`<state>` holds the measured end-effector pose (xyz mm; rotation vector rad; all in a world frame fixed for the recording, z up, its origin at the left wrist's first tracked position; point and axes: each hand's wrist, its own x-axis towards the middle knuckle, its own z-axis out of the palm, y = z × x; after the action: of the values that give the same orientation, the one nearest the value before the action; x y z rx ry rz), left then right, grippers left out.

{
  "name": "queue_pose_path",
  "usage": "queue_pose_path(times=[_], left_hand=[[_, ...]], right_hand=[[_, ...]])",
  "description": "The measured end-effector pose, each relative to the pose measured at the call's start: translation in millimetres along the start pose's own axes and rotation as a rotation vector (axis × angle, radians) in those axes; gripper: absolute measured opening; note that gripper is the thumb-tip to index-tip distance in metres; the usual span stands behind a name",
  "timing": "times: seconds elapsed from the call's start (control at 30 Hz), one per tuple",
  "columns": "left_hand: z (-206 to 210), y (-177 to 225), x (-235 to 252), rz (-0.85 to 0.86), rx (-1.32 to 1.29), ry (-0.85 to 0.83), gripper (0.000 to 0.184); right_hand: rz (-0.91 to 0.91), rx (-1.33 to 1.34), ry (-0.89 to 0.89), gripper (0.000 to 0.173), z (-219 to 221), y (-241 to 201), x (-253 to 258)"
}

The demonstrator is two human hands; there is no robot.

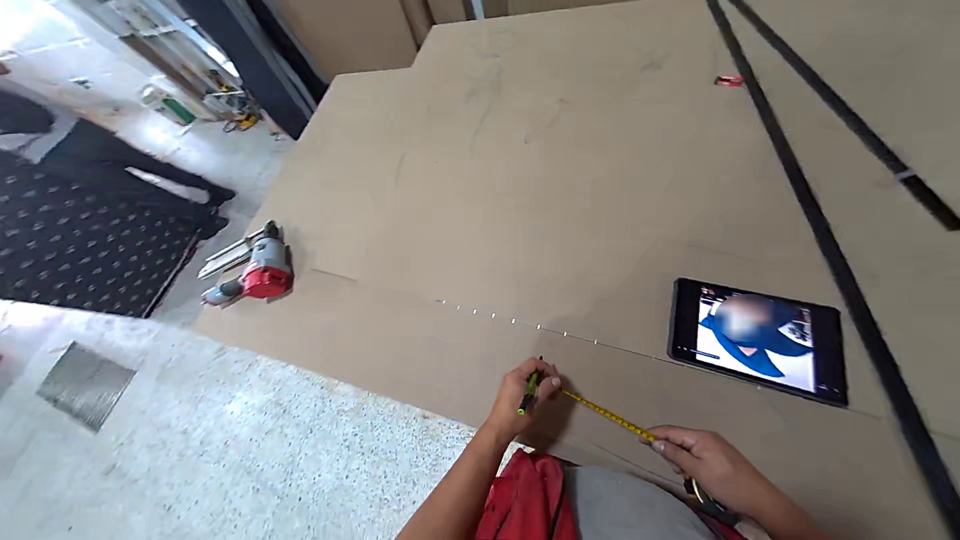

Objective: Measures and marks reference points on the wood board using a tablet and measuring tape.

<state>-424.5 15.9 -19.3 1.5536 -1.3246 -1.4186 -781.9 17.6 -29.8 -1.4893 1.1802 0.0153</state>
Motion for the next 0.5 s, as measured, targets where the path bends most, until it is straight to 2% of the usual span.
queue_pose_path(times=[0.13, 0.2, 0.27, 0.37, 0.5], left_hand=[[-19.8, -16.7, -57.9, -0.090, 0.052, 0.013, 0.026], [-36.0, -23.4, -75.5, -0.108, 0.006, 0.086, 0.024], [-71.5, -32.4, -87.7, -0.123, -0.007, 0.201, 0.021], [-161.6, -35.8, -92.7, -0.120, 0.062, 0.391, 0.017], [-315.2, -18.3, -82.2, -0.100, 0.225, 0.701, 0.022]], right_hand=[[-0.007, -0.119, -0.207, 0.030, -9.4, -15.3, 11.3], [-0.027, -0.190, -0.259, 0.034, -11.8, -22.6, 20.1], [-0.024, -0.246, -0.266, 0.037, -11.8, -24.3, 22.1], [0.000, -0.262, -0.176, 0.036, -22.2, -16.6, 15.1], [0.097, -0.226, 0.019, 0.035, -37.7, 9.4, 3.5]])
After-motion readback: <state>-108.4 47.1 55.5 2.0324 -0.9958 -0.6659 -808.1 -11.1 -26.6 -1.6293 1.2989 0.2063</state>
